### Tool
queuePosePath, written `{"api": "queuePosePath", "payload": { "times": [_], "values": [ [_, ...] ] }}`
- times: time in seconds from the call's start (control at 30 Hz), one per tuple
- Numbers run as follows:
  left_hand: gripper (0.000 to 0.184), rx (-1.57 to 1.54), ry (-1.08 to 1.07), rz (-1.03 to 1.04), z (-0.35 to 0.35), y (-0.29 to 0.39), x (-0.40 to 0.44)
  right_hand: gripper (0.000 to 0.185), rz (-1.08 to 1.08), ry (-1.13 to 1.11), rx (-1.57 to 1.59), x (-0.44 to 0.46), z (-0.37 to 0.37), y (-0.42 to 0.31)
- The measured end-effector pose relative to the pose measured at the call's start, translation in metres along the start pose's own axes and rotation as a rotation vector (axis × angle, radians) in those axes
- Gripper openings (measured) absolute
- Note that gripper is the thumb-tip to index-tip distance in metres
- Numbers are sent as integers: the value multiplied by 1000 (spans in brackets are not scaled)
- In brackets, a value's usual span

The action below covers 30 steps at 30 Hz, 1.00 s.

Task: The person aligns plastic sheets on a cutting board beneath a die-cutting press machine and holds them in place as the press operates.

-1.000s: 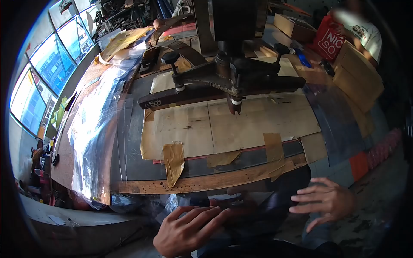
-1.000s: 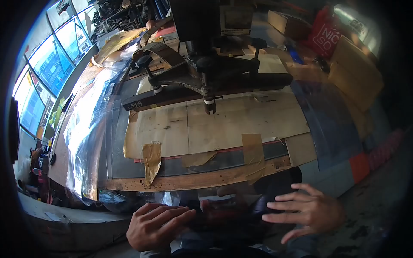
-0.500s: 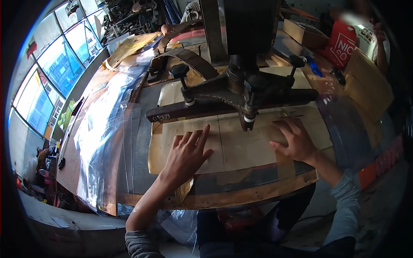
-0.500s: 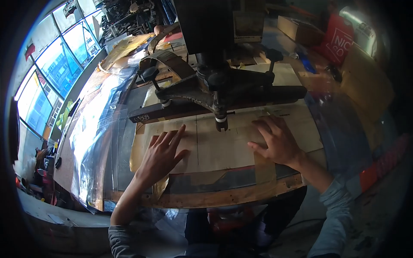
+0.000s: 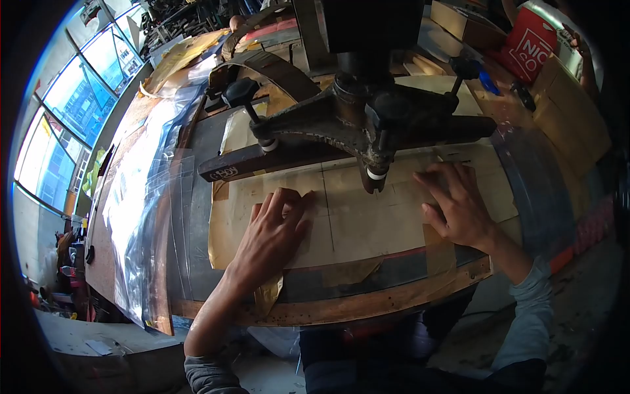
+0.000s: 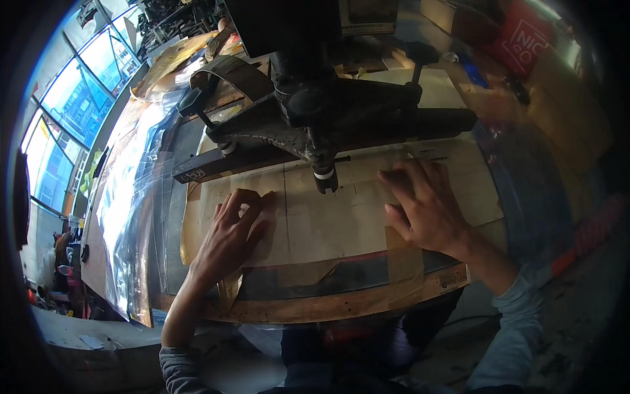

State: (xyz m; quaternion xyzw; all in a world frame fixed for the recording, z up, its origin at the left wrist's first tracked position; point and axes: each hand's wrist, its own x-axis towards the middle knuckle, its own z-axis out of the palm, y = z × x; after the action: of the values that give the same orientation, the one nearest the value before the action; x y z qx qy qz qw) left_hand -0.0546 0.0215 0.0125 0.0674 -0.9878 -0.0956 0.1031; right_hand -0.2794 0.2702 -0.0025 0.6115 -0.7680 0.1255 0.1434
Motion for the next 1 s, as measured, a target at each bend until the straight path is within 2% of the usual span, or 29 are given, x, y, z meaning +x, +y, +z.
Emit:
{"api": "queuePosePath", "payload": {
  "times": [0.13, 0.23, 0.3, 0.4, 0.53, 0.63, 0.7, 0.8, 0.9, 1.0],
  "values": [
    [48, 65, 32, 66, 1, 1, 1, 51, 40, 0, -5, 1, 1, -1],
    [51, 42, 7, -28, -1, 4, -1, 53, 71, -49, 2, 1, -2, -2],
    [49, -50, -43, -21, -2, 2, -1, 53, 75, -80, 28, 1, -4, -2],
    [40, -147, -28, -19, -5, 5, -2, 47, -7, 4, 44, 0, -3, 2],
    [25, -190, -1, -21, -10, 3, -1, 32, -4, 141, 48, 1, -4, 3],
    [21, -66, -4, 3, -14, 2, -4, 25, -44, 181, 48, -2, -5, 11],
    [23, 79, 75, 35, -15, 6, -5, 22, -102, 220, 55, -3, -7, 12],
    [27, 243, 177, 58, -11, 9, -3, 18, -137, 356, -98, 1, -9, 12],
    [33, 350, 236, 54, -3, 5, -2, 19, -154, 387, -209, 6, -14, 11],
    [33, 414, 228, 55, -1, 3, -3, 24, -159, 230, -164, 1, -11, 11]
  ]
}}
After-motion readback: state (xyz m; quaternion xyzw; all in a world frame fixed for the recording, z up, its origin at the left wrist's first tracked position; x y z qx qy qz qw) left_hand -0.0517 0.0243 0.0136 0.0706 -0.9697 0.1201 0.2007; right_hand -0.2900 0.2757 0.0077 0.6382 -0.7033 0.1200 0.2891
